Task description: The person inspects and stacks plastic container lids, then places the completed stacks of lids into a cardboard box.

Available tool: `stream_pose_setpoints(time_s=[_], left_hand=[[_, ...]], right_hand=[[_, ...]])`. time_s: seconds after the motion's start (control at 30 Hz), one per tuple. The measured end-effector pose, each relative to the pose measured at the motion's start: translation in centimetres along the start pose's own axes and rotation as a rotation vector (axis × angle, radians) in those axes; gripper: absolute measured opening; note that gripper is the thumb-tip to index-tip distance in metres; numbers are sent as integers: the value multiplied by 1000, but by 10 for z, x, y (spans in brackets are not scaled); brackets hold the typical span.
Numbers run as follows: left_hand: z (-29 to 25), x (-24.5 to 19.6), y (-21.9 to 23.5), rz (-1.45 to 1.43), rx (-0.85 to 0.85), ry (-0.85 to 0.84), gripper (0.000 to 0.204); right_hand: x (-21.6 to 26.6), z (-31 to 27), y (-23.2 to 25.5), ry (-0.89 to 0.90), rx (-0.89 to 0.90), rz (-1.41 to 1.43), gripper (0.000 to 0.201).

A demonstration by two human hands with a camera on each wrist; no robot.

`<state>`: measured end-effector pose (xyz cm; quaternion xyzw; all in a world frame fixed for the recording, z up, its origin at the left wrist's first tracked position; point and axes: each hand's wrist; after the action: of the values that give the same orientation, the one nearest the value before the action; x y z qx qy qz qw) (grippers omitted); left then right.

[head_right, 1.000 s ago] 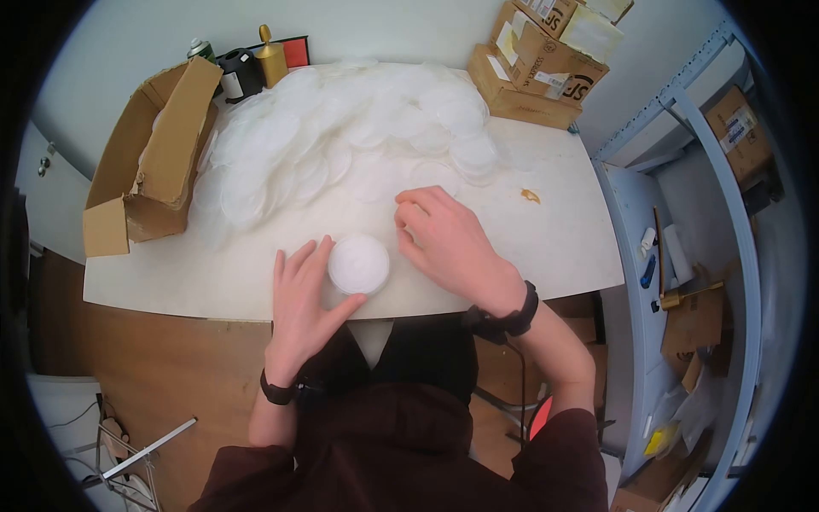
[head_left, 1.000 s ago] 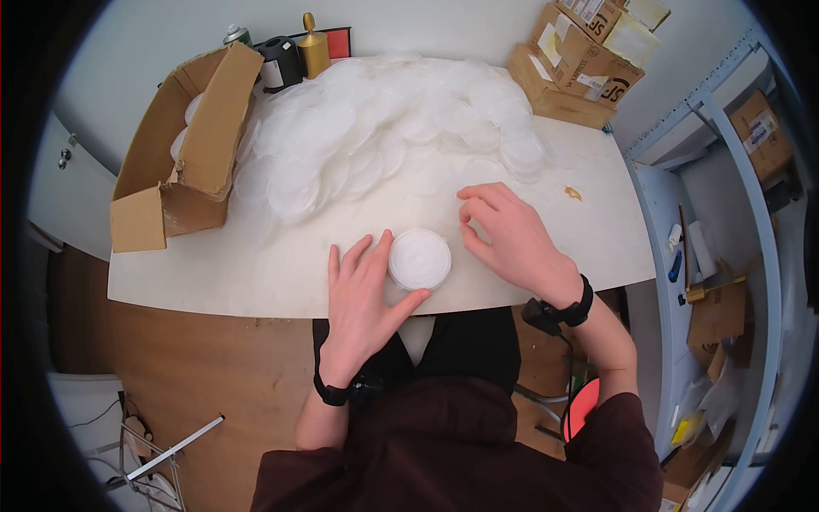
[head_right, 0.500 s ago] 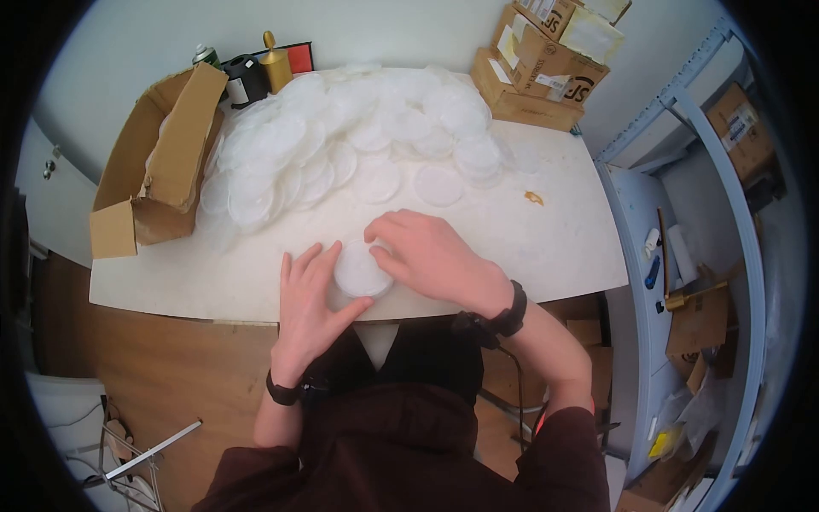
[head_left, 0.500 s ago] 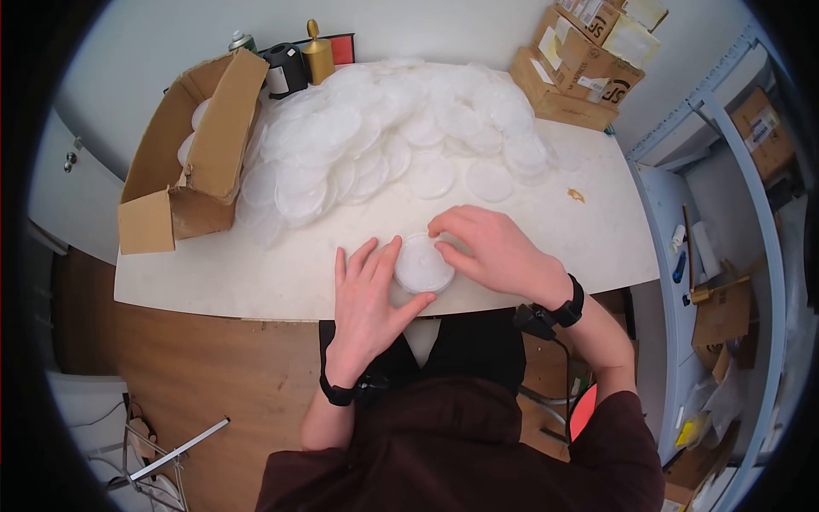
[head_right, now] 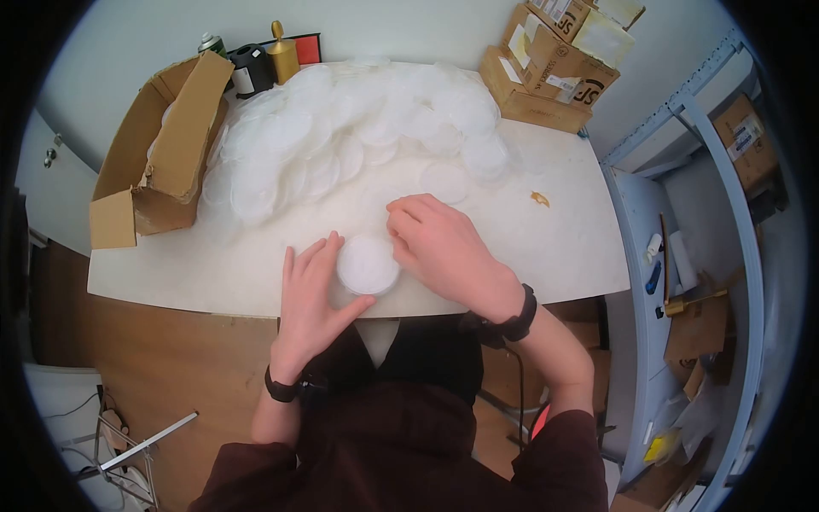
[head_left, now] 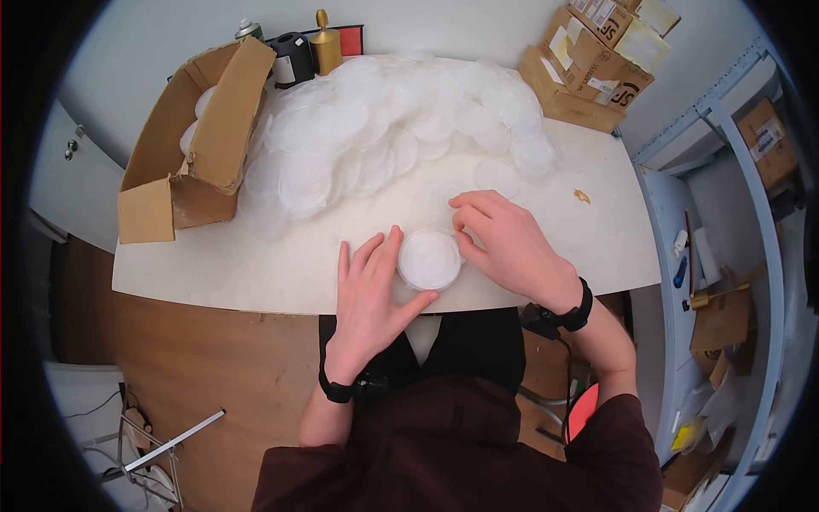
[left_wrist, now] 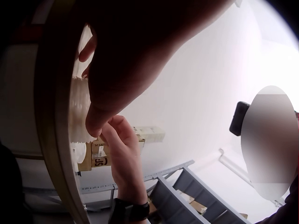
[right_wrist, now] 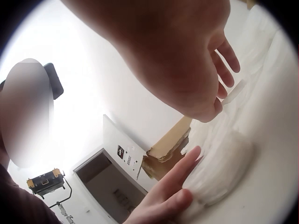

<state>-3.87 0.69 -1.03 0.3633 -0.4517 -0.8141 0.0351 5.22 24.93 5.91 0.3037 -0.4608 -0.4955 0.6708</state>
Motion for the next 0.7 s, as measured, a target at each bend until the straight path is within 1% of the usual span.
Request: stream_pose_setpoints(time_s=[0.07,0.1,0.17,0.27,0.3,0.37,0.4,0.47,0.5,0.57,0.6,0.67,0.7], left_hand=[[0,-2,0,-10,5,4,107],[1,-3,0,-16,2,22,108],[0,-4,0,-18,1,38,109],[3,-4,0,-28,-16,44,109],[2,-3,0,-7,-2,21,107],[0,0,1,14,12,0,106],[-1,0,0,21,2,-3,103],[2,-2,-4,5,-3,-26,101],[2,-2,-2,2,3,-15,99],[1,-2,-2,16,5,8,95],[1,-1,-2,17,2,4,95],[1,-2,-1,16,-6,-2,94],[1,-2,0,16,-10,-6,94]], right_hand=[[18,-14,7,101,58,106,14],[21,-20,4,94,59,112,14],[28,-25,-3,223,73,110,17],[28,-28,-10,259,83,87,19],[29,-28,-9,261,81,87,19],[30,-30,-5,232,155,122,21],[27,-29,-5,227,152,114,21],[17,-29,-4,162,121,296,23],[7,-27,-1,151,123,285,23],[-18,-14,3,-49,9,98,23],[-34,-11,-1,-47,5,97,23],[-66,-11,-11,-35,-125,-256,19],[-76,-12,-14,-32,-129,-259,19]])
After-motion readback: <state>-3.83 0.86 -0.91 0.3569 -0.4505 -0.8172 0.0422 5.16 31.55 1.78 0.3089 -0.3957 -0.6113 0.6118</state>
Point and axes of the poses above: each hand's wrist, its own z-axis towards the middle knuckle, its own y-axis out of the back of the hand, x = y × z, and after that the axes turned 4 degrees about -x, right-handed
